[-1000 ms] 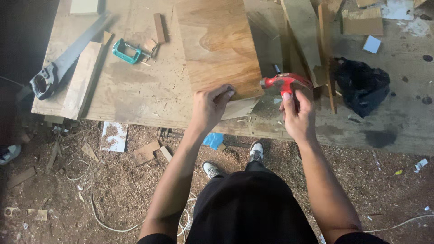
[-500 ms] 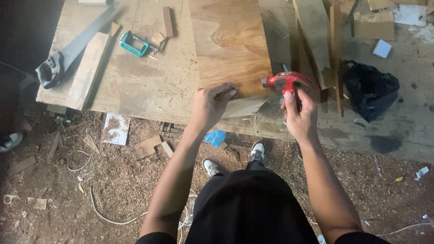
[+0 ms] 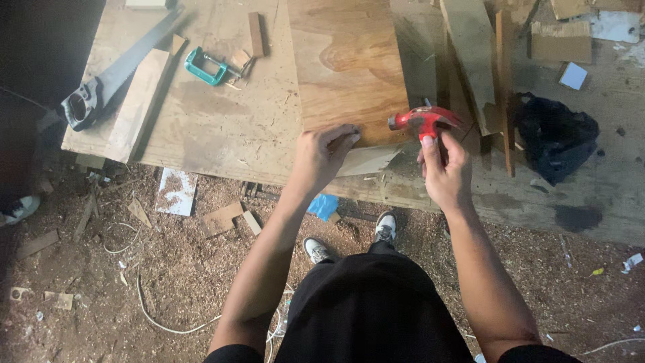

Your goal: The person hammers nails into a wooden board to attach it to a wooden frame. They flip the board over and continue hammering nails into the other side to secure the assembly.

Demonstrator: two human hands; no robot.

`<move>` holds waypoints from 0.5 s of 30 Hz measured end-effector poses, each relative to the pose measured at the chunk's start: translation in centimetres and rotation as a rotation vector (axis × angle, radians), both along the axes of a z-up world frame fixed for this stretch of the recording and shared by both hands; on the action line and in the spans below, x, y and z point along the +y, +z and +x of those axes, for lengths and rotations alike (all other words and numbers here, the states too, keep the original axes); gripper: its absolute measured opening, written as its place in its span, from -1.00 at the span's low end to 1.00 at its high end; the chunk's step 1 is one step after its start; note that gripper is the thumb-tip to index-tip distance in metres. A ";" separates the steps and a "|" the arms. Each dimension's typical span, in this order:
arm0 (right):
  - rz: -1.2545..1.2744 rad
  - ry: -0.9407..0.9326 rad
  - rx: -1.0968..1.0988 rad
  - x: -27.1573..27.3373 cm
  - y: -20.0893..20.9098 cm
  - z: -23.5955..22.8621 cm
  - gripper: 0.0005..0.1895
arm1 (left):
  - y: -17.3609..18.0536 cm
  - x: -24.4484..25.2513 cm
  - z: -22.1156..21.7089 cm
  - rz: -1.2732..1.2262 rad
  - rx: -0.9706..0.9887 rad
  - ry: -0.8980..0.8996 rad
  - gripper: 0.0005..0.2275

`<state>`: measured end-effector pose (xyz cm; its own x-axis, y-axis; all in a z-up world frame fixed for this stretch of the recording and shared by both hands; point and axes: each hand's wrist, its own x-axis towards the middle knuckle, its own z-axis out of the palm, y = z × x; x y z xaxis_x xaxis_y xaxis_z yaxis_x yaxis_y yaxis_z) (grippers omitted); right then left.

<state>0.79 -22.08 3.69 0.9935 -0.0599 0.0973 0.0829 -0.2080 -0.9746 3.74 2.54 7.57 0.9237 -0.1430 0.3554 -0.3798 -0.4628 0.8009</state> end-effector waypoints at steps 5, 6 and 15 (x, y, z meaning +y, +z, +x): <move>-0.048 -0.012 -0.002 0.0 -0.2 0.1 -0.76 | -0.1 -0.1 0.2 0.018 0.003 0.002 -0.89; -0.040 -0.008 0.000 -0.1 -0.2 0.1 -0.76 | 0.0 -0.2 0.1 0.009 0.016 0.008 -0.89; -0.019 0.004 -0.019 0.3 0.0 0.3 -0.76 | 0.4 -0.4 0.1 -0.009 0.052 -0.002 -0.89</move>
<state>1.06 -21.83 3.70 0.9916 -0.0536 0.1175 0.1025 -0.2264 -0.9686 3.85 2.11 7.93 0.9408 -0.1420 0.3079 -0.3383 -0.4549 0.8238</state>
